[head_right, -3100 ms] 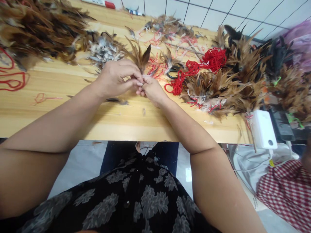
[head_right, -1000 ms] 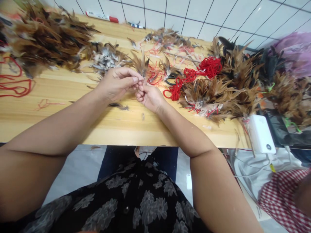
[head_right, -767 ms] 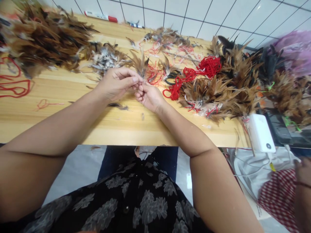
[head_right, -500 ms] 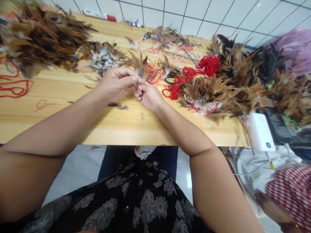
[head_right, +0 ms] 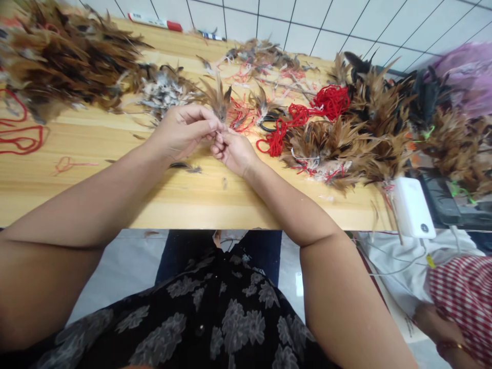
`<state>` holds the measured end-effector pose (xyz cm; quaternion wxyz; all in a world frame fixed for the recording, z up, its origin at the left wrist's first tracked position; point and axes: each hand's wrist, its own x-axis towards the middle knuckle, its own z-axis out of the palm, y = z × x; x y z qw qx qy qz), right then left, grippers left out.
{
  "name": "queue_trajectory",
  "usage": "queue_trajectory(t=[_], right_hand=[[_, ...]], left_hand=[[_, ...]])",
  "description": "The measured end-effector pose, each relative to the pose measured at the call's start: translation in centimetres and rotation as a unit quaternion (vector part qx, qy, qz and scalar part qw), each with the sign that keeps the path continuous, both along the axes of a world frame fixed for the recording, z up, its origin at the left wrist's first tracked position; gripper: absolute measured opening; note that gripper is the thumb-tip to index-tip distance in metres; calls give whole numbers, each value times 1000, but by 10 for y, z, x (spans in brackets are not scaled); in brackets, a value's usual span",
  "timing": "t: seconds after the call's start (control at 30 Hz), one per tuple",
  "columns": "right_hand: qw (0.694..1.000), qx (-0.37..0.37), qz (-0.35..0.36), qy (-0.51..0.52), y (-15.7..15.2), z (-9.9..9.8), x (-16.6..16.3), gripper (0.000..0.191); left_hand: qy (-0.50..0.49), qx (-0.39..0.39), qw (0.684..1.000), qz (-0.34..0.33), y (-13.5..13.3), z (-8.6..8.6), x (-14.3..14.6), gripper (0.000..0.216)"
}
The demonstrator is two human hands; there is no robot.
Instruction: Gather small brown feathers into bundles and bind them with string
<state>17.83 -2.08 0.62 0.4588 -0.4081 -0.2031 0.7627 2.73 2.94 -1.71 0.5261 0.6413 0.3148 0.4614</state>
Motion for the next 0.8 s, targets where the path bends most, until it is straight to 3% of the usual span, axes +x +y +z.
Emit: queue_trajectory(t=[0.23,0.4,0.53,0.8], right_hand=[[1000,0,-3,-8,2,-1,1,37],[1000,-9,-6,7,1,1,2,36],[1000,-12,-3,-2,-1,4,1,39],[1000,2,10,-4,-2,3,-3,45]], left_hand=[[30,-19,998,-48,-3,5,-6,29],[2,1,1000,-20,8,-8,-5,40],[31,61,997,36,17,-16,-2,50],[107,262,946,158,8,-12,2,17]])
